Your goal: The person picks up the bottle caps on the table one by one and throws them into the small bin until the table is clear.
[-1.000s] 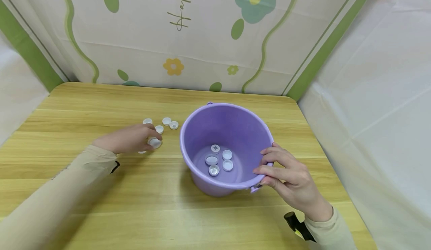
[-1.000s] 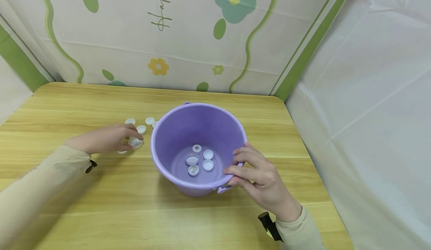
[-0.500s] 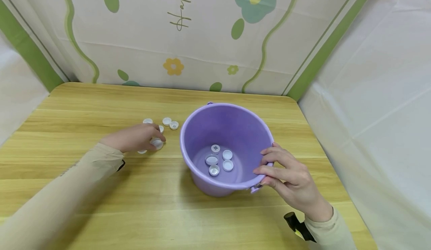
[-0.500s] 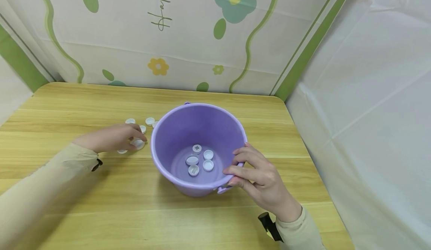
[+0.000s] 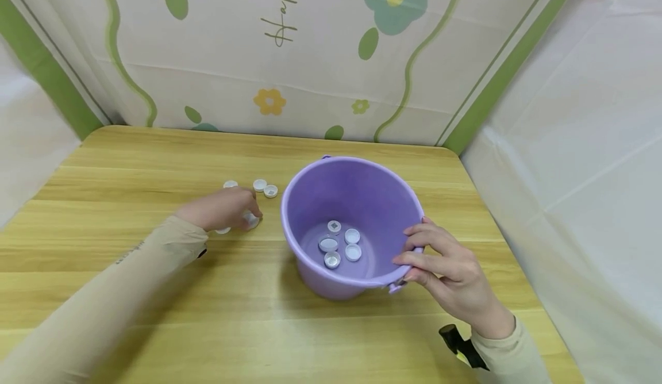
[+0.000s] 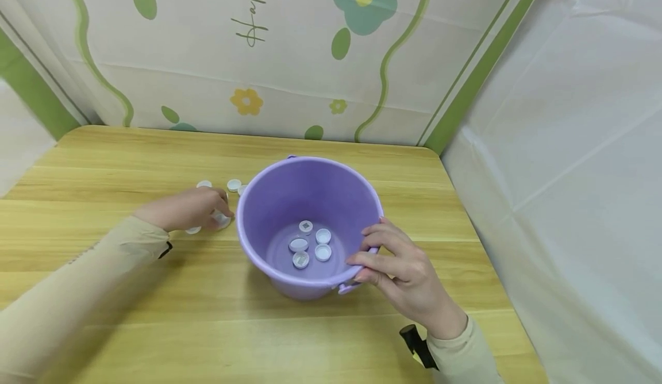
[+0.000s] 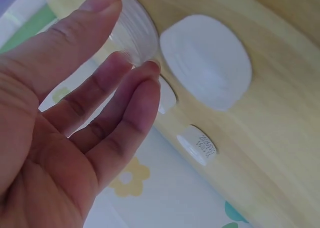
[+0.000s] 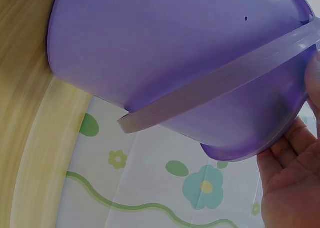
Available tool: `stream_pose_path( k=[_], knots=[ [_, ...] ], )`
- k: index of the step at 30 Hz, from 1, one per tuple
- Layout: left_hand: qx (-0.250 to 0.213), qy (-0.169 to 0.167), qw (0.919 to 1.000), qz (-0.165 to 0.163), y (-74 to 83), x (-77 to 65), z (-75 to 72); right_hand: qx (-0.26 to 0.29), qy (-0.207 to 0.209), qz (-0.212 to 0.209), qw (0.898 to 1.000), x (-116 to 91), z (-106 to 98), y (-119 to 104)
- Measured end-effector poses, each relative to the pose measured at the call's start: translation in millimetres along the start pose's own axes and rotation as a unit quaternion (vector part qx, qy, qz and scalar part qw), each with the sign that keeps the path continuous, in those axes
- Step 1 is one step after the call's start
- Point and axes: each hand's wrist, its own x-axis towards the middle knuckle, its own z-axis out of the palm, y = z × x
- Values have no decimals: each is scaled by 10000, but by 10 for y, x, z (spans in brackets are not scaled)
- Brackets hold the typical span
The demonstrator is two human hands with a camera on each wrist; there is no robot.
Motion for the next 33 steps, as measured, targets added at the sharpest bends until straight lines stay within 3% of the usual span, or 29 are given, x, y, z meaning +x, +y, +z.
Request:
stream_pose_path(
  k=[13,19,23,33],
  knots=[
    [12,-167,9997,-153,47,18,-45,-98,-28,71,9999,-6,-3,-2],
    [-43,-190,9996,-219,66,23,10,-122,-64,64,9999,-13,-13,-22],
    [-72,-121,9995,-285,81,17,50,-156,-97,69,9998,-19,-20,-31],
    [154,173,9997,-92,98,9,51,-155,-79,69,9998,-8,-18,-32]
  ],
)
